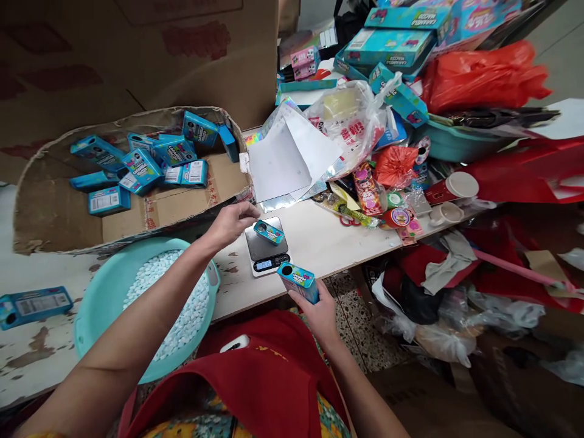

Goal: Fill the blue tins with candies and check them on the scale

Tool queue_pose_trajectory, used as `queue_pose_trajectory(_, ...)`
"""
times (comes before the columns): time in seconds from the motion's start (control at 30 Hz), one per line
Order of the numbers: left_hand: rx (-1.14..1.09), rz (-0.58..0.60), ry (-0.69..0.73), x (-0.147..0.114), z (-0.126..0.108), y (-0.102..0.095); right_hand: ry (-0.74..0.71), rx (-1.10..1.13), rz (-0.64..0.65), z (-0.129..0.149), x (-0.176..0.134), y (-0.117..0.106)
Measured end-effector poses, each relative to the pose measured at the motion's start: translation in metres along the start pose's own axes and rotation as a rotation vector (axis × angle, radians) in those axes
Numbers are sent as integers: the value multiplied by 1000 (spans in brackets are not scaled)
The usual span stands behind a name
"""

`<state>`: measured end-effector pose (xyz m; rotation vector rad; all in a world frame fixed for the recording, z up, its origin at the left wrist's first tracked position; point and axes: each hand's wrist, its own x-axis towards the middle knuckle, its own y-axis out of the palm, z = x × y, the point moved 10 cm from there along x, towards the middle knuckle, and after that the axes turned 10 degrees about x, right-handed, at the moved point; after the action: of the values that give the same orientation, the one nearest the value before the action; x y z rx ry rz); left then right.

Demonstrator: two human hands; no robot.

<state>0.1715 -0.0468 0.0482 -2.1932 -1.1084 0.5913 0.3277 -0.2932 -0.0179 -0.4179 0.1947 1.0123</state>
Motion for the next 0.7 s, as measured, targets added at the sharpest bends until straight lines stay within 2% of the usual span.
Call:
queue_pose_trajectory(0.17,-259,-155,-168,-23,50,-20,18,19,-23,-6,-1,1)
queue_pose_trajectory(0.3,-301,-130,-264,-44,78,-18,30,46,-32,-6,-4,1)
queue_pose_trajectory(0.43,-209,-63,-263,-48,77,-16,58,81,-57,-6,-7,-1)
queue_pose_trajectory(0.7,-6,5,-192,-38,53,-6,97,125,-104,-18,-17,-11)
